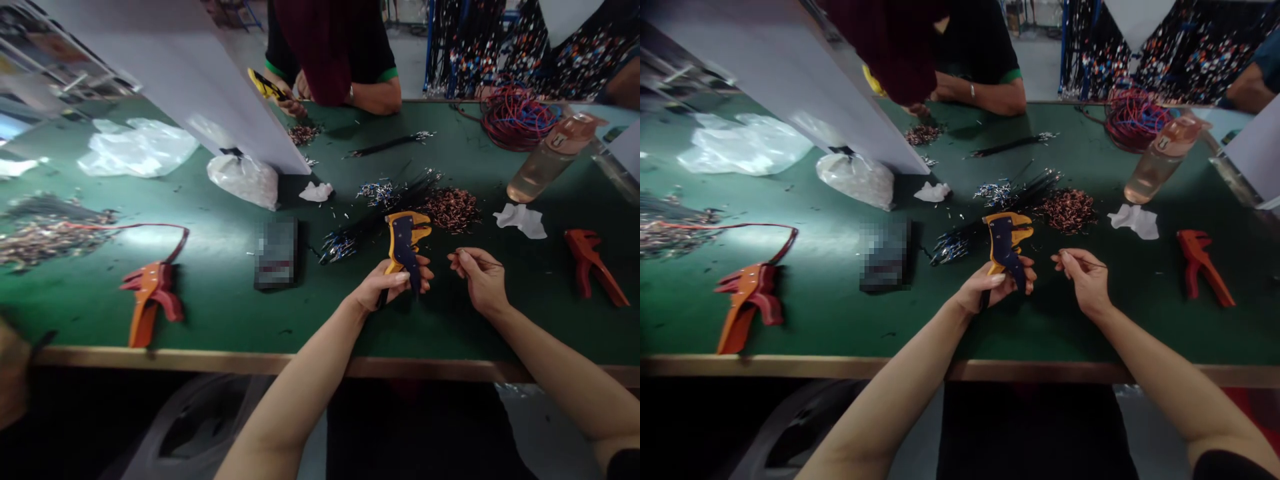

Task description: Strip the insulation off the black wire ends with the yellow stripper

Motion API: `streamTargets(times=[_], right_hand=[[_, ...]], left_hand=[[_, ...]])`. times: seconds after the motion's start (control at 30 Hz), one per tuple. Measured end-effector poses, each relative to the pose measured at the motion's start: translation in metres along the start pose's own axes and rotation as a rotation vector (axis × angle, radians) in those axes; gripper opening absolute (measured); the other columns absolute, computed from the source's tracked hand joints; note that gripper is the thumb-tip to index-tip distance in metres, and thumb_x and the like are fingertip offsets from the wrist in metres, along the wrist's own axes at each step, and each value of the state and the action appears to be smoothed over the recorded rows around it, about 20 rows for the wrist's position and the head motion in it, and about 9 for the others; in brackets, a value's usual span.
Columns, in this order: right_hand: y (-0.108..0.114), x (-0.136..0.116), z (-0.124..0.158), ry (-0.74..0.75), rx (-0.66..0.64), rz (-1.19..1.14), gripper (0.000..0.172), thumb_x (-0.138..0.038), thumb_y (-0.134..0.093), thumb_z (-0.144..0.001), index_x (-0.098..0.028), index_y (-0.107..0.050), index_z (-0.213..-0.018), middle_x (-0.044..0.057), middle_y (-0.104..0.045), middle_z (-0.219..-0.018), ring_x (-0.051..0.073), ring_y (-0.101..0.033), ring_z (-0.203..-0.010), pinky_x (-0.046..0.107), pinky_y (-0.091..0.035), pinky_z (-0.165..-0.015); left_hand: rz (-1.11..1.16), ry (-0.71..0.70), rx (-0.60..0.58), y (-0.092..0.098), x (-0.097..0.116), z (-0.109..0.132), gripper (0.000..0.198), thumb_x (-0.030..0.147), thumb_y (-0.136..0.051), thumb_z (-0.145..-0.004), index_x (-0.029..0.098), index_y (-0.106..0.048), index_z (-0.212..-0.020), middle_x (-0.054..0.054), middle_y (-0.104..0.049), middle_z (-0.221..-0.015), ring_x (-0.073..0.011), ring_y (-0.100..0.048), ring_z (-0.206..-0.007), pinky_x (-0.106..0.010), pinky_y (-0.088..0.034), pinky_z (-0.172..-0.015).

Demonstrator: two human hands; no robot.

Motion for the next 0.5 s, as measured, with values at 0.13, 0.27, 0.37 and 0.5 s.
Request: streamTargets(times=[0.13,0.27,0.37,0.5], right_hand=[[0.0,-0.003,0.002,0.05,-0.025,0.049,0.013,-0.033,-0.078,-0.077,-0.021,-0.076,-0.081,0.005,-0.079,-0.075,0.014,-0.066,-0.059,0.023,-0.044,-0.046],[-0.001,-0.014,0.006,0.162,-0.043,0.146,0.014,-0.035,-0.078,-0.078,-0.022,-0.077,-0.082,0.005,-0.079,-0.076,0.017,-0.07,-0.061,0.027,-0.053,-0.052],[-0.003,-0.022,0.01,0.245,-0.077,0.199,0.01,-0.033,-0.077,-0.08,-0.024,-0.077,-0.084,0.004,-0.079,-0.078,0.019,-0.073,-0.066,0.031,-0.06,-0.061],[-0.01,-0.024,0.015,0.327,-0.19,0.301,0.008,-0.03,-0.073,-0.083,-0.025,-0.079,-0.085,0.005,-0.08,-0.083,0.02,-0.074,-0.073,0.034,-0.06,-0.068]], left_hand=[[-0.037,0.003,-0.023,0.0,-0.001,0.001,0.052,0.035,-0.083,-0.066,0.014,-0.071,-0.113,-0.014,-0.075,-0.103,-0.0235,-0.071,-0.084,-0.036,-0.054,-0.08],[-0.119,-0.023,-0.062,-0.003,0.003,0.002,0.055,0.04,-0.082,-0.065,0.012,-0.072,-0.112,-0.017,-0.074,-0.105,-0.0245,-0.07,-0.084,-0.036,-0.053,-0.077],[-0.159,-0.03,-0.065,-0.004,0.004,0.001,0.059,0.041,-0.081,-0.065,0.011,-0.071,-0.115,-0.015,-0.074,-0.094,-0.0251,-0.068,-0.083,-0.036,-0.052,-0.076],[-0.13,-0.065,-0.045,-0.001,0.005,0.0,0.062,0.04,-0.082,-0.063,0.015,-0.071,-0.119,-0.017,-0.073,-0.107,-0.0252,-0.067,-0.085,-0.036,-0.052,-0.074]])
Point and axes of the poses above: each hand's wrist, its own z-axis away from the middle knuckle, its own y-axis out of the back of the hand, x = y × z, the point moved 6 cm from there along -z, towards the middle knuckle
